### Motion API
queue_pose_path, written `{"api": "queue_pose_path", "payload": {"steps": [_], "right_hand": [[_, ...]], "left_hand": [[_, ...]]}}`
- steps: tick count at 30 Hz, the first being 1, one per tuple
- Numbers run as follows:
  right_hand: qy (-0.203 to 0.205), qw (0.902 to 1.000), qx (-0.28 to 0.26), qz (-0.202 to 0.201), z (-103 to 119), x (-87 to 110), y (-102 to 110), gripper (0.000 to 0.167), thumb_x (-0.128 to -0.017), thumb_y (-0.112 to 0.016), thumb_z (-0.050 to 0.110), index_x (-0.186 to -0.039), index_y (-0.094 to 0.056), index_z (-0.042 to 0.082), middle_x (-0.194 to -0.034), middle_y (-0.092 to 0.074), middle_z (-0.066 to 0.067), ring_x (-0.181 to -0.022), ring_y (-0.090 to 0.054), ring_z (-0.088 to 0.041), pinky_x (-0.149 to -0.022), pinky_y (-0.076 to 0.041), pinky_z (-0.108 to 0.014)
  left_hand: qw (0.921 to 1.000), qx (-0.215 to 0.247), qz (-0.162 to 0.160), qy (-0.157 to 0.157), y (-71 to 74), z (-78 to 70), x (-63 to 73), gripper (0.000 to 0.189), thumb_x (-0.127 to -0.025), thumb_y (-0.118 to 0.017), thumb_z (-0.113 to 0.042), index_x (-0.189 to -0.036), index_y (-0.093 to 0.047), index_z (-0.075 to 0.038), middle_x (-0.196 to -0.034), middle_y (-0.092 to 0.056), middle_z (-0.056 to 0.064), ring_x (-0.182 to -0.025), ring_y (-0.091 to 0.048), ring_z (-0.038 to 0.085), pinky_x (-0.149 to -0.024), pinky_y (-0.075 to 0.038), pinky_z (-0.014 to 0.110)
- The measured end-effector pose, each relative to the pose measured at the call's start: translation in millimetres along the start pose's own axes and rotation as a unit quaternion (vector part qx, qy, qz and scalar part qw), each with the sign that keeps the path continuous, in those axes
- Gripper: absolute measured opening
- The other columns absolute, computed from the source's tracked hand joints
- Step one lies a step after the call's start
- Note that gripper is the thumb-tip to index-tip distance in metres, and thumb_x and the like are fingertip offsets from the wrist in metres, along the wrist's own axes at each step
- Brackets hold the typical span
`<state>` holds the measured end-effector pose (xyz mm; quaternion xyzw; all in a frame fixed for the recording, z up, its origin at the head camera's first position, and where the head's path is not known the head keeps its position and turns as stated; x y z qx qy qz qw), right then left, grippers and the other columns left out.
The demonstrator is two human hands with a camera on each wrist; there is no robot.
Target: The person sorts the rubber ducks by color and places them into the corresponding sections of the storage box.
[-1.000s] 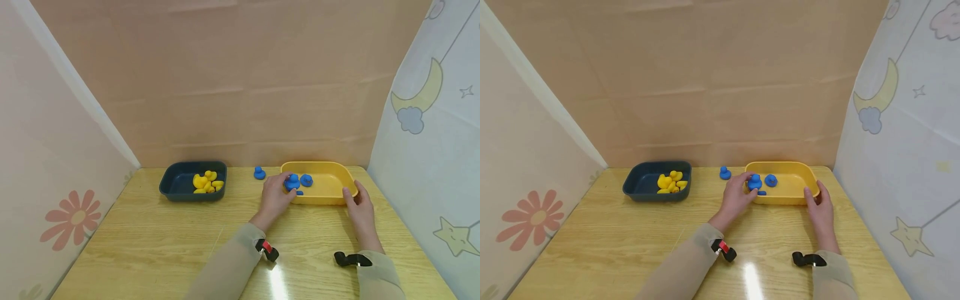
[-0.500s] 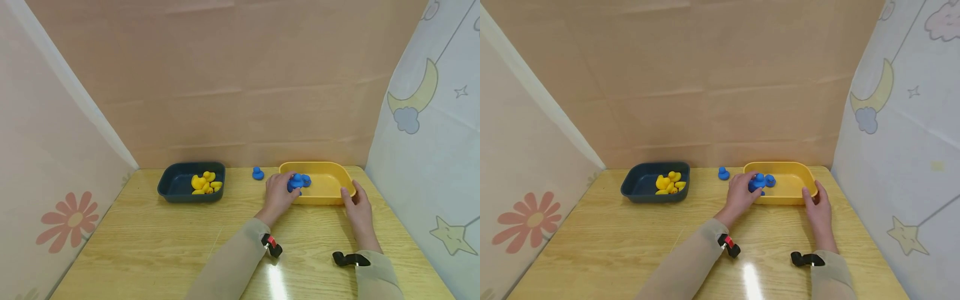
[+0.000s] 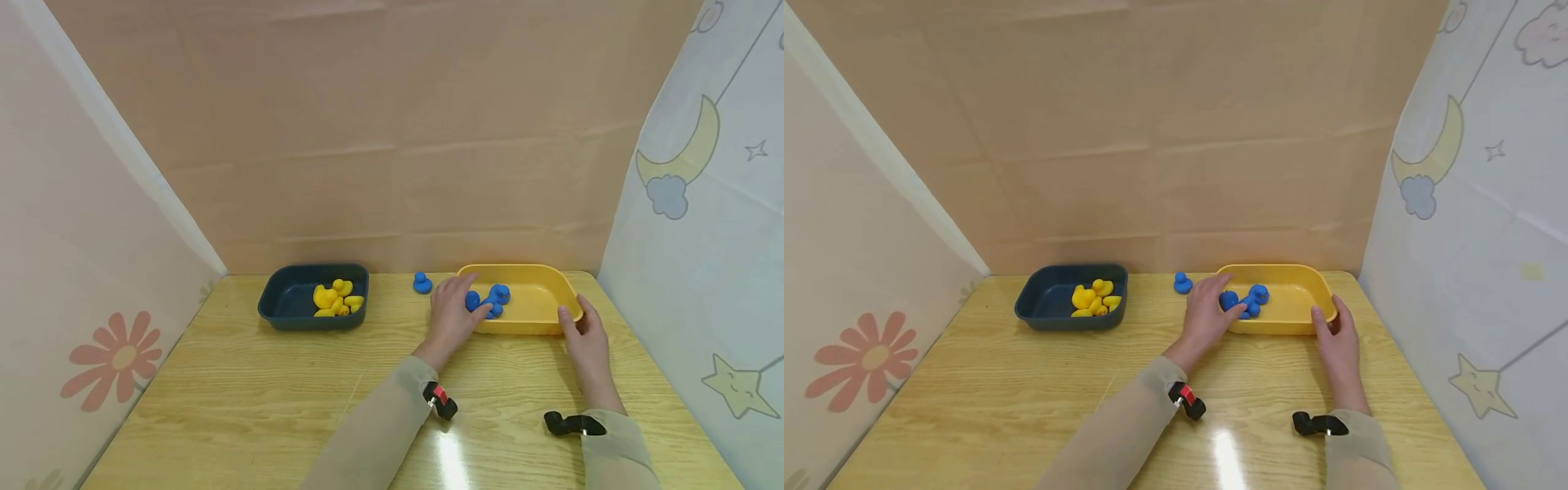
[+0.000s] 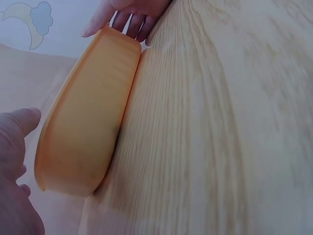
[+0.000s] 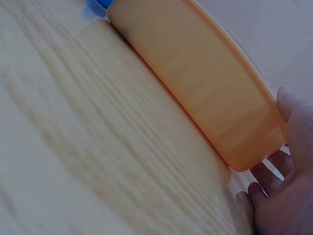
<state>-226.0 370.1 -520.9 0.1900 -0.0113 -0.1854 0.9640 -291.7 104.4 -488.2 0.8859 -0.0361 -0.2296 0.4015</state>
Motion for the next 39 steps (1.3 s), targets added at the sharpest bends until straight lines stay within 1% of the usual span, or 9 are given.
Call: {"api": "queue_pose_path", "payload": {"steps": [6, 10, 16, 22, 24, 28, 32, 34, 39], "right_hand": [[-0.001, 1.0, -0.003, 0.004, -0.7, -0.6, 0.9, 0.085, -0.114, -0.05, 0.057, -0.179, -0.014, 0.017, -0.181, -0.018, -0.019, -0.162, -0.028, -0.044, -0.131, -0.026, -0.058], [-0.002, 1.0, -0.003, 0.004, -0.7, -1.0, 1.4, 0.085, -0.114, -0.051, 0.058, -0.179, -0.014, 0.018, -0.182, -0.019, -0.018, -0.162, -0.028, -0.043, -0.131, -0.027, -0.055], [-0.001, 0.9999, -0.002, 0.013, -0.3, -1.0, 2.1, 0.087, -0.114, -0.05, 0.06, -0.179, -0.012, 0.018, -0.182, -0.017, -0.018, -0.163, -0.027, -0.043, -0.131, -0.027, -0.054], [-0.003, 0.9999, -0.006, 0.014, 0.6, -0.7, 2.5, 0.086, -0.114, -0.05, 0.059, -0.18, -0.012, 0.019, -0.182, -0.018, -0.016, -0.164, -0.027, -0.042, -0.127, -0.032, -0.027], [-0.003, 0.9999, -0.006, 0.015, 0.6, -0.6, 2.4, 0.086, -0.114, -0.05, 0.059, -0.18, -0.012, 0.019, -0.182, -0.017, -0.015, -0.164, -0.026, -0.041, -0.125, -0.032, -0.023], [-0.003, 0.9998, -0.006, 0.018, 0.7, 0.1, 2.0, 0.087, -0.113, -0.05, 0.06, -0.18, -0.012, 0.019, -0.182, -0.017, -0.015, -0.164, -0.026, -0.042, -0.128, -0.031, -0.029], [-0.002, 0.9998, -0.004, 0.018, 0.9, 0.3, 2.0, 0.086, -0.114, -0.05, 0.059, -0.18, -0.012, 0.019, -0.182, -0.019, -0.016, -0.163, -0.028, -0.042, -0.126, -0.033, -0.027], [-0.001, 0.9999, 0.001, 0.017, 1.6, 0.8, 1.9, 0.086, -0.114, -0.05, 0.059, -0.18, -0.013, 0.019, -0.182, -0.019, -0.017, -0.162, -0.029, -0.044, -0.128, -0.033, -0.033], [-0.001, 0.9999, -0.001, 0.011, 2.6, 2.0, 1.5, 0.086, -0.114, -0.051, 0.059, -0.179, -0.013, 0.018, -0.182, -0.019, -0.018, -0.161, -0.029, -0.045, -0.131, -0.028, -0.055]], "left_hand": [[0.9996, 0.0, -0.016, -0.024, 10.1, 10.9, 2.2, 0.07, -0.104, -0.08, -0.042, -0.166, -0.052, -0.024, -0.17, -0.048, 0.007, -0.156, -0.042, 0.031, -0.128, -0.031, 0.059], [0.9995, -0.001, -0.029, -0.016, 17.4, 21.6, 3.1, 0.066, -0.106, -0.077, -0.041, -0.166, -0.052, -0.028, -0.169, -0.048, 0.007, -0.156, -0.042, 0.035, -0.129, -0.03, 0.06], [0.9986, 0.001, -0.05, 0.015, 26.8, 40.9, 0.1, 0.071, -0.104, -0.08, -0.039, -0.166, -0.051, -0.021, -0.166, -0.052, 0.006, -0.154, -0.044, 0.036, -0.128, -0.03, 0.058], [0.9964, 0.004, -0.069, 0.049, 35.0, 61.2, -7.5, 0.072, -0.102, -0.083, -0.036, -0.164, -0.052, -0.016, -0.164, -0.054, 0.004, -0.149, -0.048, 0.034, -0.126, -0.034, 0.056], [0.9957, 0.0, -0.071, 0.059, 35.5, 68.2, -10.1, 0.072, -0.103, -0.083, -0.036, -0.165, -0.052, -0.016, -0.163, -0.055, 0.004, -0.149, -0.048, 0.034, -0.126, -0.034, 0.055], [0.9945, -0.005, -0.071, 0.076, 34.1, 80.0, -12.5, 0.072, -0.102, -0.083, -0.035, -0.165, -0.052, -0.017, -0.165, -0.054, 0.004, -0.15, -0.048, 0.036, -0.126, -0.034, 0.057], [0.9936, -0.008, -0.07, 0.089, 32.4, 87.0, -13.0, 0.074, -0.102, -0.084, -0.034, -0.166, -0.052, -0.019, -0.165, -0.053, 0.003, -0.151, -0.048, 0.036, -0.126, -0.035, 0.058], [0.993, -0.008, -0.069, 0.095, 31.8, 88.9, -13.2, 0.074, -0.101, -0.085, -0.033, -0.166, -0.052, -0.02, -0.165, -0.054, 0.003, -0.15, -0.048, 0.036, -0.125, -0.036, 0.058], [0.9917, -0.013, -0.056, 0.115, 28.7, 91.9, -13.7, 0.073, -0.102, -0.084, -0.035, -0.166, -0.052, -0.02, -0.166, -0.053, 0.002, -0.15, -0.049, 0.035, -0.125, -0.037, 0.057]]}}
Point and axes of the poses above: each hand's wrist, its own x-axis away from the middle knuckle, its own y-axis out of the back of the hand, z = x × y, the point moved 1 cm from there along -x, towards the middle knuckle
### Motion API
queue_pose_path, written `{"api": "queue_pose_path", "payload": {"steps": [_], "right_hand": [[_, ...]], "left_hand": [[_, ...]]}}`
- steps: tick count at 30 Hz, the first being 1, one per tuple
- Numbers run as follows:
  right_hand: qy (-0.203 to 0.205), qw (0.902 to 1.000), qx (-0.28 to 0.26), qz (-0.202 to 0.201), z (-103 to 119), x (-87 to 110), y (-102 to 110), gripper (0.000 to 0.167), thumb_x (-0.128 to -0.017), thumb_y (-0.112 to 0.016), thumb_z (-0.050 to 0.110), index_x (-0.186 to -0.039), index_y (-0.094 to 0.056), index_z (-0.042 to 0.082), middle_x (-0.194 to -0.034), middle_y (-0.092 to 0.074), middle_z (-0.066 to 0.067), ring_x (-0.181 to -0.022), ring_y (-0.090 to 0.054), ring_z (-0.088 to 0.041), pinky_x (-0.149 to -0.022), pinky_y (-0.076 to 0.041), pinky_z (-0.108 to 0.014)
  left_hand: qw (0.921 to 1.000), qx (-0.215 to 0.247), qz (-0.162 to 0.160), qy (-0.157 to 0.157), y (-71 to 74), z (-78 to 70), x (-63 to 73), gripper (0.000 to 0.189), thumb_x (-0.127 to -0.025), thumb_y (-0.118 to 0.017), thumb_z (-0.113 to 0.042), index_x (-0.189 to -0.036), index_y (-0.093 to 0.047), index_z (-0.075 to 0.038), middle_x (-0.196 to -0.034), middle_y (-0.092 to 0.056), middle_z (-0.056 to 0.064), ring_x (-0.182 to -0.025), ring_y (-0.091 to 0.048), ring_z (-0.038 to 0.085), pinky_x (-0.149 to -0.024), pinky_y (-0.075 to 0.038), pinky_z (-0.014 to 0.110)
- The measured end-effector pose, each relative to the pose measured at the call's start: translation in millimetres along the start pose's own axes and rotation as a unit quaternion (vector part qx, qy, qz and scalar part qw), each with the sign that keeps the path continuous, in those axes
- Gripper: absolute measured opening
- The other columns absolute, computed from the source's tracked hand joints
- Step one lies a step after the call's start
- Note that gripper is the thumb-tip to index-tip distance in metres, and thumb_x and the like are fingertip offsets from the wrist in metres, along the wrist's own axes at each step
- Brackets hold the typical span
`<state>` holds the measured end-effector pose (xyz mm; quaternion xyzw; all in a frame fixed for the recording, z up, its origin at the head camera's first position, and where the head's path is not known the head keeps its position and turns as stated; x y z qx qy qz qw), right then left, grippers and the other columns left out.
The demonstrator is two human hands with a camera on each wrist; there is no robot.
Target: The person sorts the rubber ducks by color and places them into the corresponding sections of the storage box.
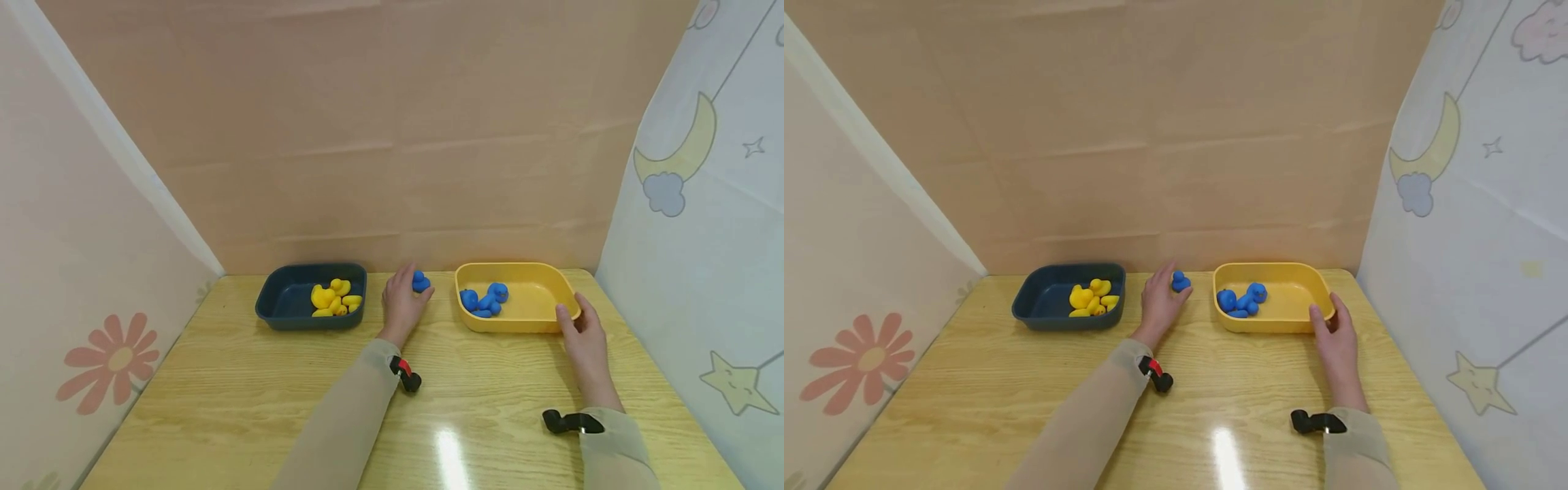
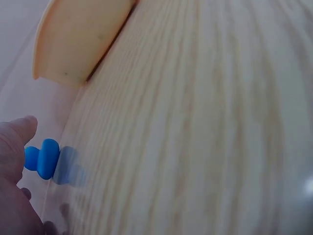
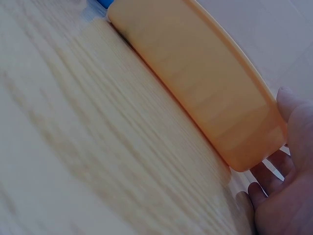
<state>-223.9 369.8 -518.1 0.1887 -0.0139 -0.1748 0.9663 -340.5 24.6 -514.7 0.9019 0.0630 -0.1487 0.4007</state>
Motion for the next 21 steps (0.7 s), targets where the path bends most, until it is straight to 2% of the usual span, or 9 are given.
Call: {"api": "queue_pose_path", "payload": {"steps": [7, 12, 21], "right_hand": [[-0.001, 1.0, -0.006, 0.002, -0.4, 0.1, -0.3, 0.087, -0.114, -0.051, 0.059, -0.179, -0.012, 0.017, -0.182, -0.015, -0.018, -0.164, -0.024, -0.044, -0.131, -0.025, -0.061], [-0.004, 1.0, -0.006, 0.006, -0.4, -0.1, -0.5, 0.088, -0.113, -0.05, 0.06, -0.179, -0.011, 0.017, -0.183, -0.013, -0.018, -0.164, -0.022, -0.045, -0.13, -0.023, -0.062], [-0.014, 0.9998, -0.011, 0.004, 0.8, -0.8, 0.4, 0.086, -0.114, -0.05, 0.057, -0.179, -0.011, 0.017, -0.183, -0.012, -0.018, -0.165, -0.02, -0.044, -0.131, -0.022, -0.062]], "left_hand": [[0.9998, -0.018, 0.002, 0.01, -3.4, 2.5, -0.2, 0.071, -0.102, -0.084, -0.036, -0.164, -0.055, -0.019, -0.162, -0.059, 0.004, -0.145, -0.054, 0.036, -0.122, -0.04, 0.059], [0.9992, -0.035, 0.003, 0.016, -5.8, 4.2, 0.4, 0.069, -0.102, -0.084, -0.038, -0.163, -0.057, -0.019, -0.156, -0.064, 0.004, -0.143, -0.056, 0.035, -0.121, -0.04, 0.058], [0.9987, -0.041, 0.008, 0.03, -9.5, 4.0, -1.4, 0.067, -0.101, -0.085, -0.037, -0.161, -0.059, -0.022, -0.152, -0.068, 0.003, -0.14, -0.058, 0.035, -0.121, -0.04, 0.058]]}}
Point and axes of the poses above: each hand's wrist, its own x-axis away from the middle knuckle, its own y-axis out of the back of the hand, z = x × y, the point moved 1 cm from there along -x, towards the middle knuckle
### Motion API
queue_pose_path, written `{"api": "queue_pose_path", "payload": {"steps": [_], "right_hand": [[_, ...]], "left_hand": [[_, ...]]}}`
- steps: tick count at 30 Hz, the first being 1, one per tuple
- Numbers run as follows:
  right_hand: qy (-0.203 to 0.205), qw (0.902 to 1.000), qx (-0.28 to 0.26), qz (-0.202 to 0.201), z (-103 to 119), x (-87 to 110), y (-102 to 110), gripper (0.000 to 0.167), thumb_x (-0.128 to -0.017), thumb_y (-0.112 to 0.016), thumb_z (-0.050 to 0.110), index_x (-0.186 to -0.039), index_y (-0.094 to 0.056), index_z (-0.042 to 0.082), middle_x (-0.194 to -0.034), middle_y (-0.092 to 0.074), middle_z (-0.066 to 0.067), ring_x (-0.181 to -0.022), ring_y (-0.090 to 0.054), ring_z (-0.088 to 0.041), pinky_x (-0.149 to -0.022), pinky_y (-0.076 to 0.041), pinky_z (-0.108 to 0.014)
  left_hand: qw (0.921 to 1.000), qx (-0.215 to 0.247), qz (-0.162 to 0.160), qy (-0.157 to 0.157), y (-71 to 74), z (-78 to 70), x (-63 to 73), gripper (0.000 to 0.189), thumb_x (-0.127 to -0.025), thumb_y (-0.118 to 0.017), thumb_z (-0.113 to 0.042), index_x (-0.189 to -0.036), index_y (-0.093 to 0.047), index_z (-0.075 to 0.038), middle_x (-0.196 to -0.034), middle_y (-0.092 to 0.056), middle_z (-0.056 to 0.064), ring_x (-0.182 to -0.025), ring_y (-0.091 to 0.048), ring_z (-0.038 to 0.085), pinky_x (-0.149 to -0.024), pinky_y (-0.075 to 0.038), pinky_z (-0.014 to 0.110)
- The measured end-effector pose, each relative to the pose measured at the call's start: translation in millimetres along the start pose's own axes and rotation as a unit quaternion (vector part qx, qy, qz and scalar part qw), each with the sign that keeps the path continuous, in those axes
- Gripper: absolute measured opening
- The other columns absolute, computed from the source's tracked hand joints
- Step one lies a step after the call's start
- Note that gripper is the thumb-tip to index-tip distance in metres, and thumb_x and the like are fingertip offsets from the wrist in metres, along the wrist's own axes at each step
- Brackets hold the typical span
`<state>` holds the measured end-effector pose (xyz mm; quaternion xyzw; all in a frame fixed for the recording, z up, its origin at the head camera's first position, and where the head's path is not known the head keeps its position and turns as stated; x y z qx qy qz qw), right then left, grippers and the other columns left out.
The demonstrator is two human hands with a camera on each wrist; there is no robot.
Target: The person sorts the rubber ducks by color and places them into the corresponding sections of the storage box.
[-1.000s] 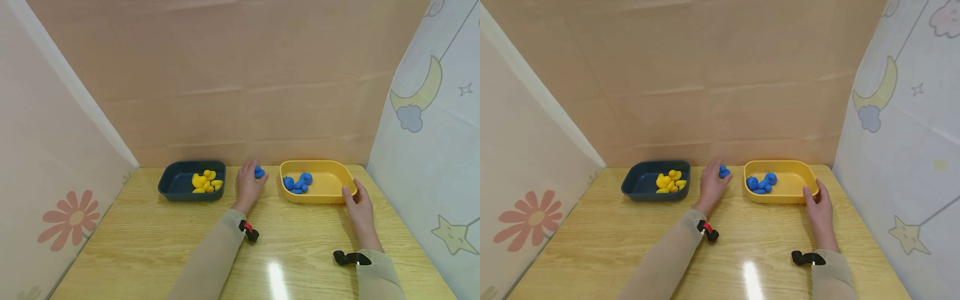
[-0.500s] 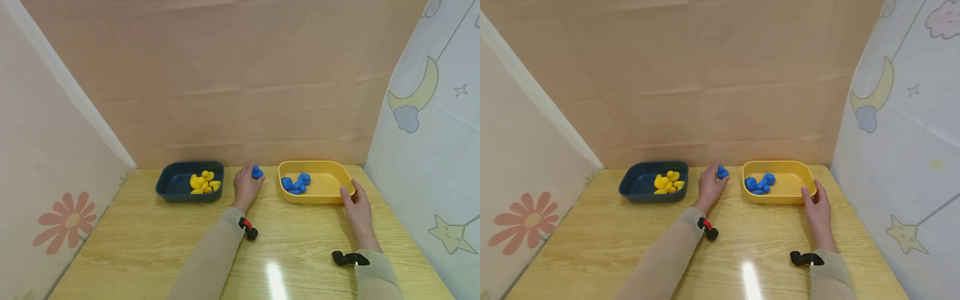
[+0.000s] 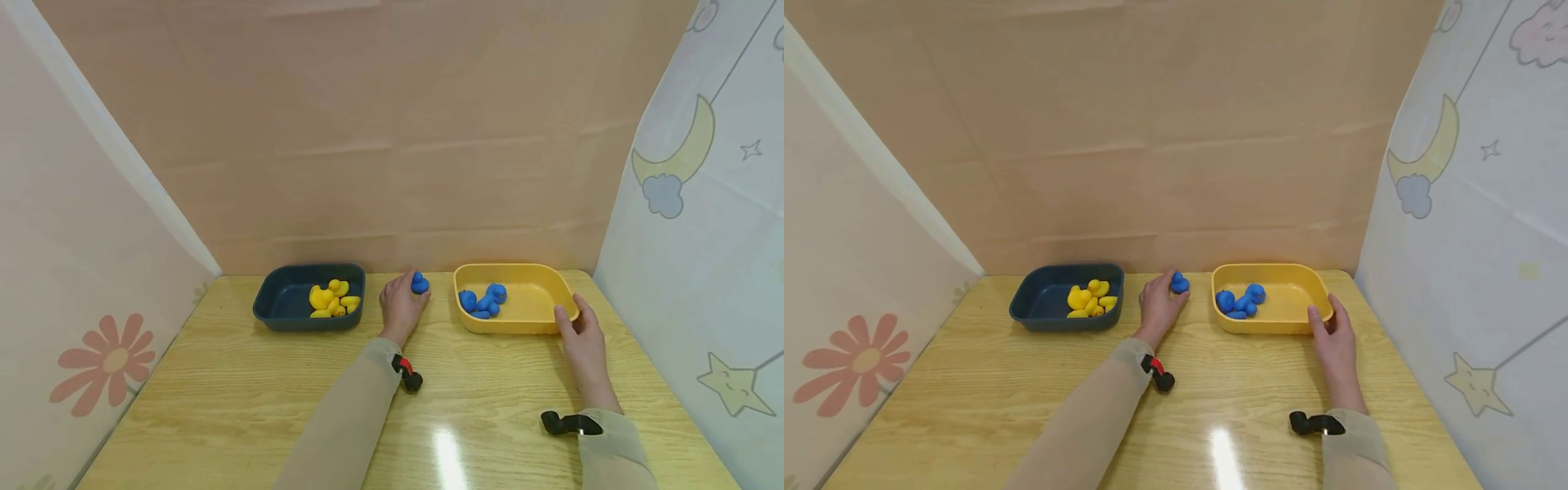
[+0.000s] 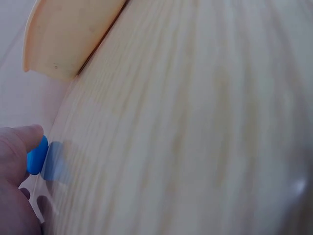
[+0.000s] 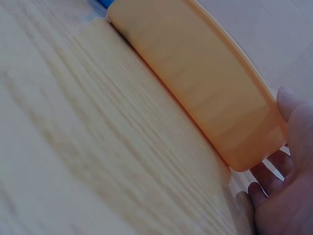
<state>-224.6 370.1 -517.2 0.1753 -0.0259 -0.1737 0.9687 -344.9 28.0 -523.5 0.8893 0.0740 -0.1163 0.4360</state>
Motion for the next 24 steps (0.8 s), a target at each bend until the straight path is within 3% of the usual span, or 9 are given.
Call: {"api": "queue_pose_path", "payload": {"steps": [14, 24], "right_hand": [[0.003, 1.0, 0.006, -0.002, 0.6, 0.7, 0.0, 0.083, -0.116, -0.049, 0.054, -0.179, -0.011, 0.016, -0.182, -0.013, -0.02, -0.164, -0.022, -0.045, -0.13, -0.023, -0.063], [0.007, 1.0, 0.004, -0.004, -0.3, 1.4, -0.7, 0.084, -0.115, -0.049, 0.056, -0.179, -0.012, 0.016, -0.183, -0.012, -0.018, -0.165, -0.021, -0.044, -0.131, -0.023, -0.06]], "left_hand": [[0.9998, 0.002, -0.016, -0.007, 2.8, -2.0, 3.2, 0.052, -0.098, -0.089, -0.03, -0.145, -0.069, -0.02, -0.136, -0.075, 0.007, -0.128, -0.064, 0.036, -0.115, -0.045, 0.057], [0.9996, 0.022, -0.017, -0.007, 3.9, -0.4, 7.5, 0.049, -0.097, -0.089, -0.027, -0.14, -0.068, -0.015, -0.13, -0.075, 0.01, -0.12, -0.065, 0.034, -0.11, -0.049, 0.053]]}}
Point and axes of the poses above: each hand's wrist, its own x-axis away from the middle knuckle, its own y-axis out of the back of the hand, z = x × y, the point moved 1 cm from there along -x, towards the middle knuckle
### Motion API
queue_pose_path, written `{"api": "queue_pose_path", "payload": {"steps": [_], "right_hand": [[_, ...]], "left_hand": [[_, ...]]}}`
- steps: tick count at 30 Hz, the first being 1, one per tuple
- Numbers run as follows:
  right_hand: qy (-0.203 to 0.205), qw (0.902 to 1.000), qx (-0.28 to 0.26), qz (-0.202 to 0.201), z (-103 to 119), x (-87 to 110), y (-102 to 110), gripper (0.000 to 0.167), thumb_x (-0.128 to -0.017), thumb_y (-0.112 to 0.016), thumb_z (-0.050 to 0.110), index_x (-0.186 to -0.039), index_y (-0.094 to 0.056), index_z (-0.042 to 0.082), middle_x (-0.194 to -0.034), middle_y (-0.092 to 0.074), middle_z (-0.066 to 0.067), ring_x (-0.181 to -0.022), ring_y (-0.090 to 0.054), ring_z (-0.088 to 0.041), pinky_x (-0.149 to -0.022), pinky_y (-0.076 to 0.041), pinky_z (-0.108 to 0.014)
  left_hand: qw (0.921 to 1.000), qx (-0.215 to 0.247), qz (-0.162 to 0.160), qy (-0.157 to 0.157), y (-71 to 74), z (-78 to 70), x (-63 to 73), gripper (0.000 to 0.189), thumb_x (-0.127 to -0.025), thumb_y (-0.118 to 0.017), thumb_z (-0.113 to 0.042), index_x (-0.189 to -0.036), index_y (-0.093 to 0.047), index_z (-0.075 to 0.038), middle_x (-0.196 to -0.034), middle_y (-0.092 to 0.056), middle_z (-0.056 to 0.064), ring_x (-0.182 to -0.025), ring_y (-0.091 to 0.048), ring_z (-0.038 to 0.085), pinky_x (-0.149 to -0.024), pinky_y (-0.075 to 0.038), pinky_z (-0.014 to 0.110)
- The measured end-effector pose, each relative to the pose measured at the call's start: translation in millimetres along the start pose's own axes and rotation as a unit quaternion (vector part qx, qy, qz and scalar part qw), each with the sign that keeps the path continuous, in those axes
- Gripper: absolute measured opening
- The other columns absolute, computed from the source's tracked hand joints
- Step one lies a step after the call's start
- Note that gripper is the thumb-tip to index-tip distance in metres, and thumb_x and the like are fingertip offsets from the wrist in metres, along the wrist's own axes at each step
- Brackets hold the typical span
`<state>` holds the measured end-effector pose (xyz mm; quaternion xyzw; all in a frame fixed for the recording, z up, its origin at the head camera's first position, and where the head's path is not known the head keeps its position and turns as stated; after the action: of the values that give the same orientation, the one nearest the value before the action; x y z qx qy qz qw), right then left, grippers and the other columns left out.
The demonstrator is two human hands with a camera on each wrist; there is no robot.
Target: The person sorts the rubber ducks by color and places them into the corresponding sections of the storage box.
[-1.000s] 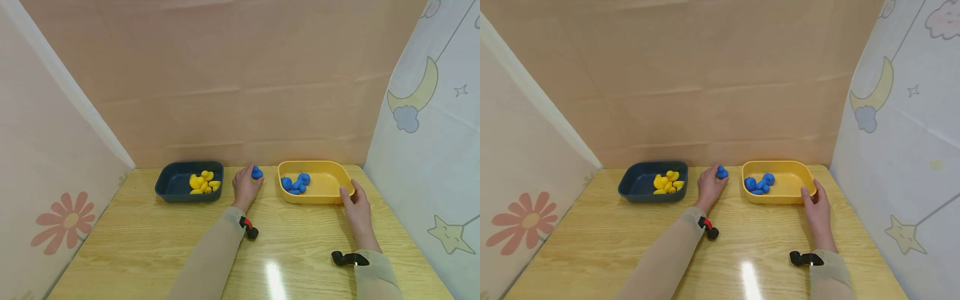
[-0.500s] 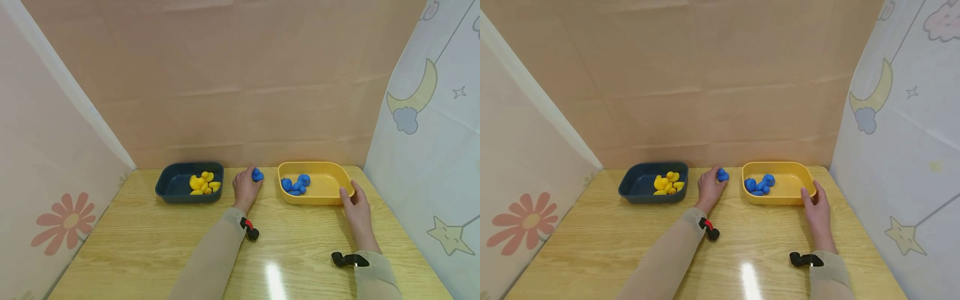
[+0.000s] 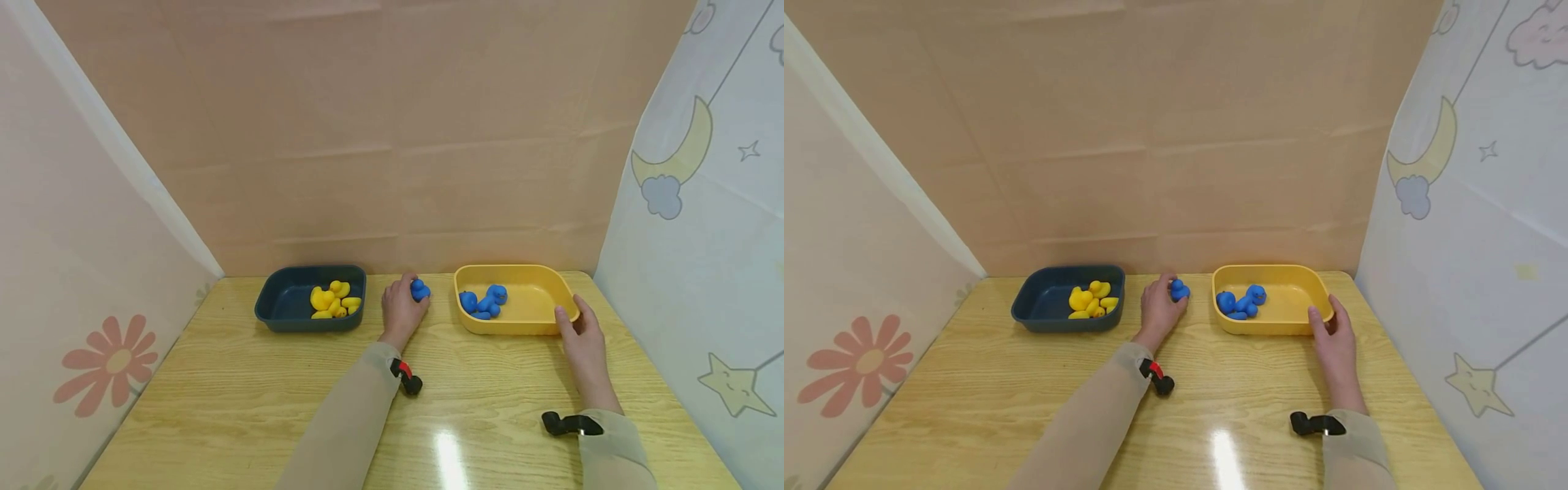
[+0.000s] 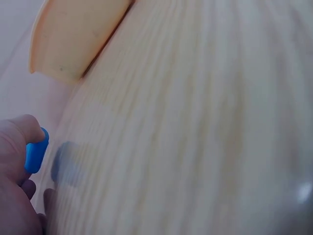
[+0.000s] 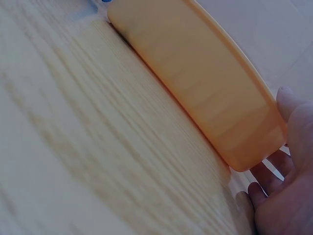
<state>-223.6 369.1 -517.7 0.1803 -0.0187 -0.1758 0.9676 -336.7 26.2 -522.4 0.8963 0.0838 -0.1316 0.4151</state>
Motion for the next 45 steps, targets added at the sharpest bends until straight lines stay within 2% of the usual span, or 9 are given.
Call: {"api": "queue_pose_path", "payload": {"steps": [6, 12, 16, 20, 30, 34, 41, 45], "right_hand": [[0.004, 1.0, 0.006, -0.001, -1.3, -0.1, -1.0, 0.085, -0.115, -0.05, 0.057, -0.179, -0.012, 0.017, -0.182, -0.014, -0.018, -0.163, -0.025, -0.044, -0.131, -0.025, -0.06], [0.003, 0.9999, 0.011, 0.002, -2.8, -2.6, 0.2, 0.084, -0.115, -0.048, 0.057, -0.179, -0.011, 0.016, -0.182, -0.013, -0.02, -0.163, -0.024, -0.046, -0.13, -0.024, -0.062], [0.006, 0.9999, 0.014, 0.002, -2.9, -2.6, 1.2, 0.084, -0.116, -0.048, 0.057, -0.179, -0.011, 0.015, -0.182, -0.013, -0.021, -0.164, -0.023, -0.047, -0.13, -0.024, -0.063], [0.004, 1.0, 0.008, 0.001, -2.4, -1.7, 1.2, 0.085, -0.115, -0.049, 0.057, -0.179, -0.012, 0.015, -0.182, -0.013, -0.02, -0.164, -0.021, -0.046, -0.13, -0.023, -0.063], [0.005, 0.9999, 0.013, 0.004, -2.6, -2.6, 1.9, 0.084, -0.115, -0.048, 0.057, -0.179, -0.012, 0.016, -0.182, -0.012, -0.021, -0.163, -0.024, -0.047, -0.13, -0.025, -0.062], [0.006, 0.9999, 0.01, 0.005, -2.1, -1.4, 1.8, 0.087, -0.114, -0.049, 0.059, -0.179, -0.011, 0.016, -0.182, -0.013, -0.02, -0.164, -0.022, -0.047, -0.129, -0.024, -0.063], [0.009, 0.9998, 0.015, 0.003, -0.2, -0.9, 2.3, 0.086, -0.115, -0.049, 0.058, -0.179, -0.012, 0.015, -0.182, -0.015, -0.021, -0.161, -0.027, -0.048, -0.129, -0.026, -0.064], [0.005, 0.9998, 0.017, -0.001, -0.7, -1.2, 0.9, 0.086, -0.114, -0.05, 0.058, -0.179, -0.013, 0.016, -0.181, -0.018, -0.02, -0.158, -0.032, -0.044, -0.129, -0.03, -0.058]], "left_hand": [[0.9997, 0.021, -0.01, -0.008, 3.2, -0.1, 5.2, 0.049, -0.097, -0.087, -0.025, -0.139, -0.067, -0.014, -0.127, -0.075, 0.01, -0.116, -0.068, 0.032, -0.107, -0.051, 0.052], [0.9981, 0.059, -0.016, -0.008, 12.0, -6.3, 14.4, 0.049, -0.095, -0.086, -0.022, -0.14, -0.067, -0.014, -0.129, -0.075, 0.009, -0.118, -0.068, 0.031, -0.111, -0.049, 0.052], [0.9952, 0.097, -0.012, -0.008, 17.5, -14.0, 21.3, 0.05, -0.094, -0.086, -0.018, -0.141, -0.067, -0.014, -0.134, -0.074, 0.008, -0.121, -0.066, 0.03, -0.115, -0.045, 0.052], [0.9931, 0.116, -0.008, -0.017, 20.3, -23.0, 27.1, 0.05, -0.094, -0.086, -0.016, -0.141, -0.067, -0.015, -0.134, -0.072, 0.008, -0.122, -0.065, 0.029, -0.117, -0.043, 0.052], [0.9913, 0.121, -0.003, -0.052, 23.0, -50.2, 40.0, 0.049, -0.093, -0.089, -0.016, -0.137, -0.067, -0.016, -0.132, -0.071, 0.005, -0.123, -0.066, 0.026, -0.118, -0.042, 0.048], [0.9902, 0.116, 0.005, -0.077, 19.9, -59.4, 44.8, 0.05, -0.093, -0.09, -0.018, -0.138, -0.068, -0.016, -0.131, -0.071, 0.002, -0.122, -0.065, 0.023, -0.12, -0.041, 0.046], [0.9872, 0.109, 0.011, -0.115, 6.9, -69.7, 47.1, 0.049, -0.093, -0.091, -0.017, -0.137, -0.068, -0.015, -0.129, -0.073, 0.001, -0.122, -0.064, 0.022, -0.121, -0.039, 0.045], [0.9868, 0.096, 0.013, -0.13, -0.4, -75.1, 46.5, 0.048, -0.094, -0.091, -0.019, -0.136, -0.068, -0.016, -0.127, -0.073, 0.0, -0.121, -0.064, 0.022, -0.121, -0.04, 0.043]]}}
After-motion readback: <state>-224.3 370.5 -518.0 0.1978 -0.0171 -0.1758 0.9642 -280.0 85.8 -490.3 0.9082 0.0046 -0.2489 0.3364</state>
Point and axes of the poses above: each hand's wrist, its own x-axis away from the middle knuckle, its own y-axis out of the back of the hand, z = x × y, the point moved 1 cm from there along -x, towards the middle knuckle
